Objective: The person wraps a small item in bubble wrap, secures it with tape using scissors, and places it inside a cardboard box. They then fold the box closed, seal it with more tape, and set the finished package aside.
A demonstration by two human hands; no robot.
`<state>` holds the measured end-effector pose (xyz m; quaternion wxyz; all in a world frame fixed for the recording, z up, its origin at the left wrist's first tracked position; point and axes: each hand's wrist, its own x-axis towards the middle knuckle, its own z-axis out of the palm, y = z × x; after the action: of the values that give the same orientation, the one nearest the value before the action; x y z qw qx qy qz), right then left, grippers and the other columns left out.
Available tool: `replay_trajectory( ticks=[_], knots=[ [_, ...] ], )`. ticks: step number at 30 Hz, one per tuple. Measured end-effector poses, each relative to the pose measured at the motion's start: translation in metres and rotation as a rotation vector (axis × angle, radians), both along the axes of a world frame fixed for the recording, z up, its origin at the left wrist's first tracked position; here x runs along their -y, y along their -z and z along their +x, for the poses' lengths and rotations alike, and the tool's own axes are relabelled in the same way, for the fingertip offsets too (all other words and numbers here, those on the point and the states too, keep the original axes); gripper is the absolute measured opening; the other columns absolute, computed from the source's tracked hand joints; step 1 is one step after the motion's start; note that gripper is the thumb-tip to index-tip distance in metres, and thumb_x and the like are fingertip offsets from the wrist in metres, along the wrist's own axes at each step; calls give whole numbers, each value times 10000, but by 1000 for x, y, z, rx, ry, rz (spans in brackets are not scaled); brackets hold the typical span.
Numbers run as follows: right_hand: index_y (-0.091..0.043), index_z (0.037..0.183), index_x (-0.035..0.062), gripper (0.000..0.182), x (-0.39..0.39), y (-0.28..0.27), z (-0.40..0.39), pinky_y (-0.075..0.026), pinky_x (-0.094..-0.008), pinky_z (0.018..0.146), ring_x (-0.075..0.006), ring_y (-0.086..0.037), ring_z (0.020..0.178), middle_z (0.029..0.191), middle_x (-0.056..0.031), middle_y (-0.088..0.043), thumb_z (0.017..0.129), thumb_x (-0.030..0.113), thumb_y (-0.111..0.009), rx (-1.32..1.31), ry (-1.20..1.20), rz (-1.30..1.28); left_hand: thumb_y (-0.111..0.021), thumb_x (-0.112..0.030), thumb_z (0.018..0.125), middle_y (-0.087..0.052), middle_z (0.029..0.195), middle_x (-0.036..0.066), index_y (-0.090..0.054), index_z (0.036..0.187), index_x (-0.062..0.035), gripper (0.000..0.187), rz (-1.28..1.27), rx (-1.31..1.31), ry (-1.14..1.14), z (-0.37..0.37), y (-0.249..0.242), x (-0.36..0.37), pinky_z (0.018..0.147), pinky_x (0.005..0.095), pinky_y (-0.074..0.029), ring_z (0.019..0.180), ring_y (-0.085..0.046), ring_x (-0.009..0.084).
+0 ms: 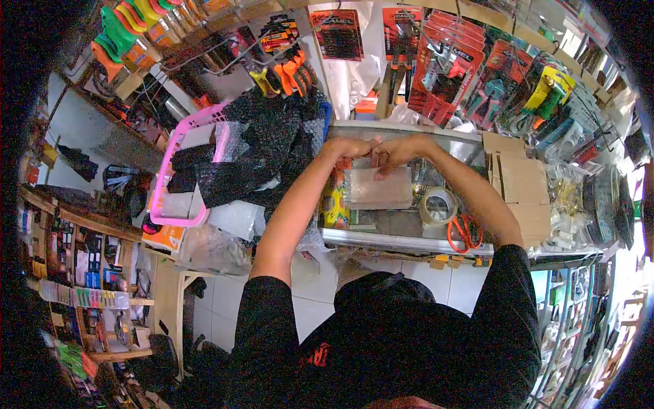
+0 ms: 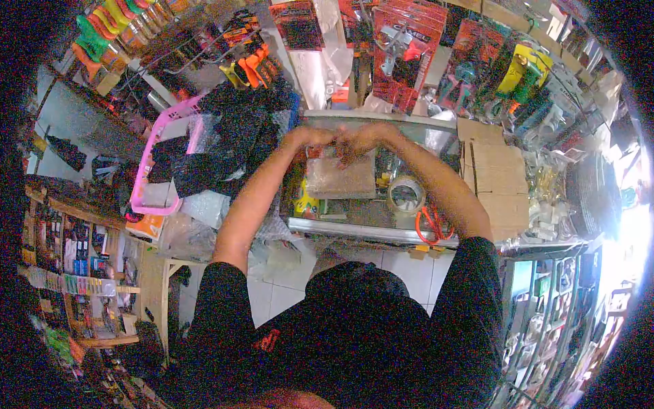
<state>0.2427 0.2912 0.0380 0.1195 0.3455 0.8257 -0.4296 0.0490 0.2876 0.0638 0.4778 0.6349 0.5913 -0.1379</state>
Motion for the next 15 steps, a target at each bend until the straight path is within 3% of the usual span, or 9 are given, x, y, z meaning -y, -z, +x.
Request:
replay_trajectory(
  ticks=[2,3,5,7,9,11,15],
  knots=[
    [-632,1084,27,467,16,-8,0,-511,-343,821,-218,-622,932,970,-90,-654,837,375,-823,17,100,107,-280,-930,814,-563,1294,294,-393,1537,-131,1084,35,0,42,1,9,-6,725,509,-599,979,-678,412],
    [-629,1061,30,445,23,-8,2,-514,-354,824,-237,-626,939,973,-97,-648,838,366,-816,-111,63,266,-266,-937,809,-571,1285,289,-399,1536,-141,1086,32,-10,133,1,50,-40,735,505,-595,970,-678,403],
    [-622,1015,35,402,38,-5,8,-518,-375,830,-275,-632,953,978,-111,-635,839,350,-800,-365,-14,584,-242,-949,799,-579,1275,284,-412,1531,-162,1087,33,-31,211,1,66,-54,760,508,-588,966,-679,388],
    [-613,1019,43,386,58,8,0,-516,-413,841,-305,-631,979,1027,-126,-622,839,343,-777,-303,4,748,-222,-958,791,-579,1271,282,-427,1524,-187,1084,39,-55,186,-4,51,-43,787,522,-582,976,-680,379],
    [-608,1050,50,385,82,9,-7,-505,-447,866,-323,-623,1020,1089,-138,-609,843,341,-752,-186,16,873,-202,-940,814,-561,1332,269,-435,1522,-208,1045,52,43,254,-13,94,-72,809,515,-577,975,-680,368],
    [-608,1108,55,404,111,-15,-10,-485,-476,905,-330,-607,1077,1165,-147,-599,851,344,-724,-15,21,955,-197,-904,853,-531,1402,248,-444,1517,-211,991,45,142,314,-18,104,-80,817,509,-574,980,-678,361],
    [-592,1212,40,506,137,-25,-13,-442,-485,967,-320,-577,1153,1238,-149,-590,865,396,-687,35,7,996,-213,-786,956,-438,1541,172,-461,1505,-170,862,53,320,375,-18,88,-79,802,507,-572,964,-677,353]
  ],
)
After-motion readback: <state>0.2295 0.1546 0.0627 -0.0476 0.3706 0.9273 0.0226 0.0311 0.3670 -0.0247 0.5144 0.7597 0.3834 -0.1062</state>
